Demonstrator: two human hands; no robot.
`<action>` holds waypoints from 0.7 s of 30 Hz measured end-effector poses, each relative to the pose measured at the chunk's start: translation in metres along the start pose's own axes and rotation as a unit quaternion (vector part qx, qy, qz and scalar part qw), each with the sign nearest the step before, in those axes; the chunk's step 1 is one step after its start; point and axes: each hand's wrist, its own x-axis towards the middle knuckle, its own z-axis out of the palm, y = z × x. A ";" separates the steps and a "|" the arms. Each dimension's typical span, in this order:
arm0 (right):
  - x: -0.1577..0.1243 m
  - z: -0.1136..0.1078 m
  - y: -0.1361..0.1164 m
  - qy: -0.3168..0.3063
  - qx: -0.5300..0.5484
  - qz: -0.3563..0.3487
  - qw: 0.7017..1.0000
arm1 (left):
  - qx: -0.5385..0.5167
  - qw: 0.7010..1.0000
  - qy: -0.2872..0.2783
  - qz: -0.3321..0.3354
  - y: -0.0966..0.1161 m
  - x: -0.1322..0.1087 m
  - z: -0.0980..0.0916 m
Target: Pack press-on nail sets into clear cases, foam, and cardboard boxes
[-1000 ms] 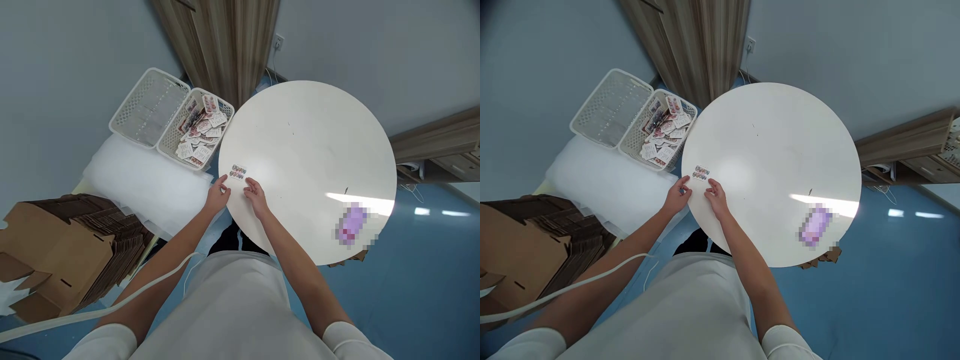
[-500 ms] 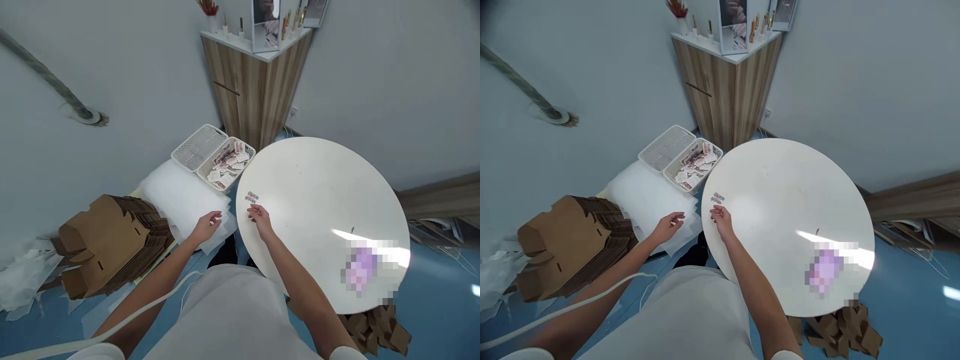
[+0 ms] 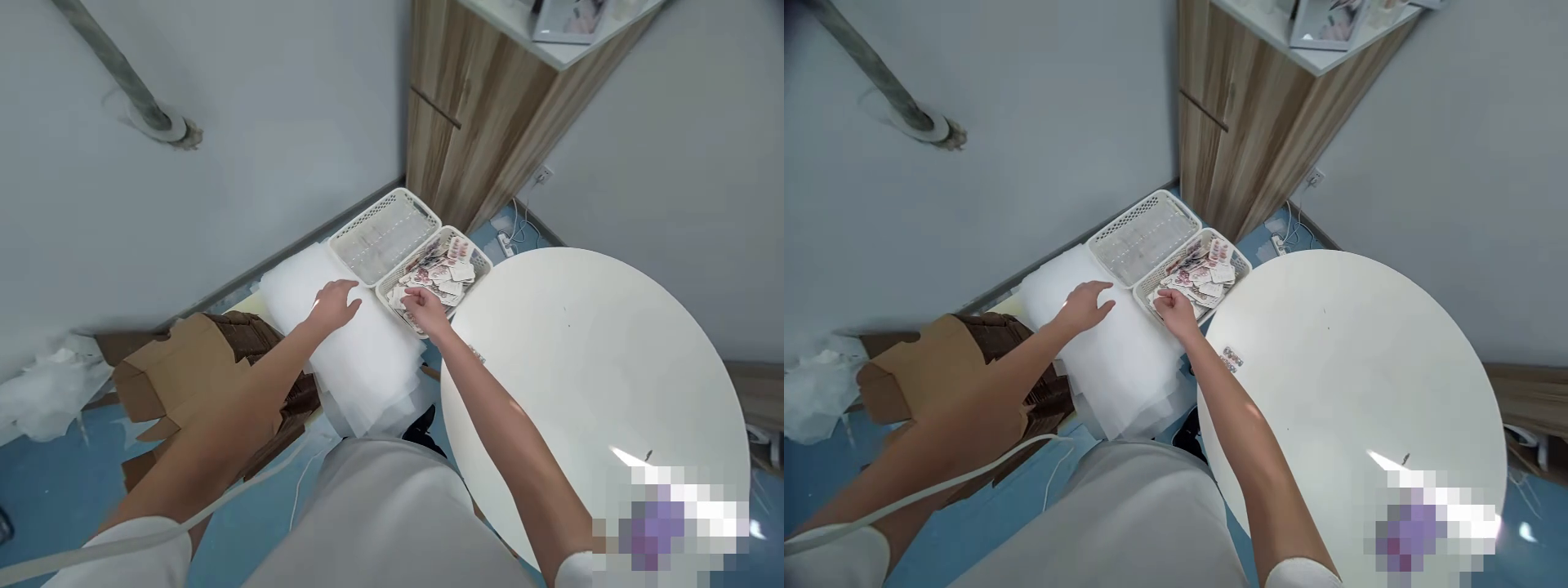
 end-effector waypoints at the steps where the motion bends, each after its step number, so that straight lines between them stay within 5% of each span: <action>1: 0.015 0.009 -0.003 0.000 -0.022 -0.010 1.000 | 0.003 1.000 -0.001 -0.013 -0.008 0.012 -0.003; 6: 0.076 0.052 -0.003 -0.019 -0.078 -0.038 0.996 | 0.030 0.999 -0.011 -0.031 -0.038 0.062 -0.014; 12: 0.104 0.095 0.012 -0.051 -0.071 0.074 0.993 | 0.048 0.997 -0.034 -0.050 -0.057 0.094 -0.016; 21: 0.126 0.112 0.025 -0.032 -0.079 0.128 0.988 | 0.071 0.992 -0.095 -0.033 -0.056 0.109 -0.012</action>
